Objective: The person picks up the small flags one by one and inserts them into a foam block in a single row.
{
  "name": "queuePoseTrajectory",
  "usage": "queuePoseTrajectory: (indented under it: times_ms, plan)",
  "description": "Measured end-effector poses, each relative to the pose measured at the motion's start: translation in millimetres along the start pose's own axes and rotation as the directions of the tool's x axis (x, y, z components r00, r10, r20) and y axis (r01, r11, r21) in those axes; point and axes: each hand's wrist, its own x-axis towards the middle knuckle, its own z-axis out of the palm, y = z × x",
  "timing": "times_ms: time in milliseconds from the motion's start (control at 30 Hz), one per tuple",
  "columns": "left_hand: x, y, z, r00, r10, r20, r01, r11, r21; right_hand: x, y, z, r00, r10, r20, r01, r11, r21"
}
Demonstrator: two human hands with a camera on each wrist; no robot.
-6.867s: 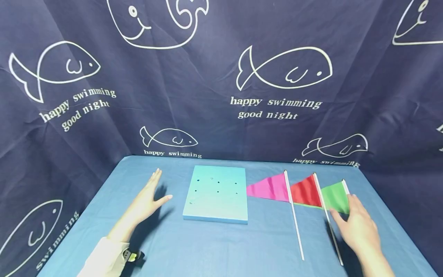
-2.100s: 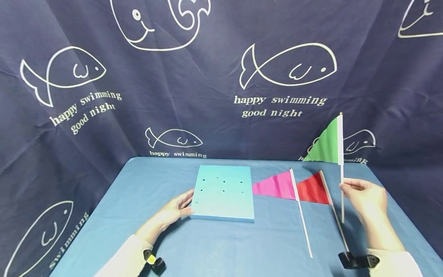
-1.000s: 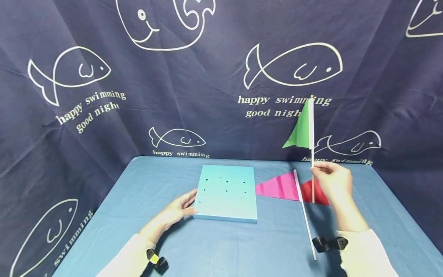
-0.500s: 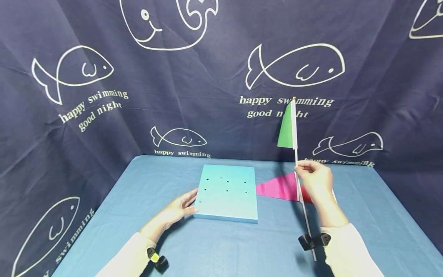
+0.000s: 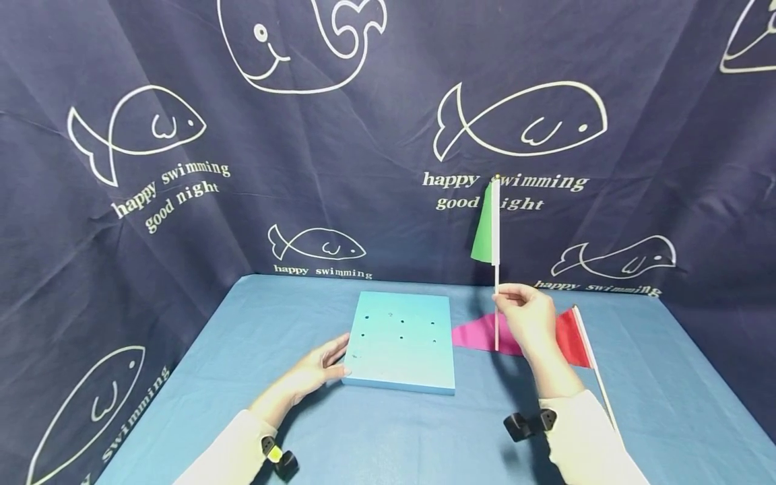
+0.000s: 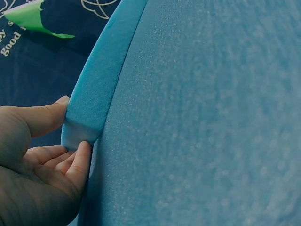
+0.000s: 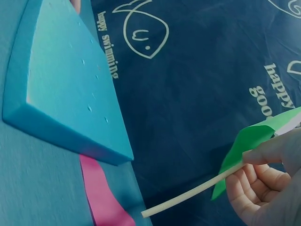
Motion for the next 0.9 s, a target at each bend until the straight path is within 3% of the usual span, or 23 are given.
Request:
queuePoseTrajectory:
  times_ms: [267, 433, 667, 900]
  plan:
    - [0.7, -1.2, -0.5, 1.0, 0.02, 0.003, -0.02, 1.0, -0.002, 1.1, -5.6, 15.3, 1.0, -0.021, 0.014, 0.021, 0.997, -0.068]
    - [0.0, -0.7, -0.7, 1.0, 0.0, 0.002, 0.0, 1.0, 0.005, 0.9, -9.2, 28.0, 0.999, -0.019, 0.035, 0.02, 1.0, -0.019]
    - [-0.8, 1.1, -1.5, 1.0, -0.018, -0.003, 0.018, 1.0, 0.011, 3.6, -16.9, 45.5, 0.998, -0.001, 0.07, -0.008, 0.992, 0.129]
    - [-1.3, 0.3, -1.6, 1.0, -0.003, 0.003, 0.003, 1.0, 0.013, 2.6, -22.9, 58.2, 0.997, 0.002, 0.082, -0.014, 0.989, 0.146]
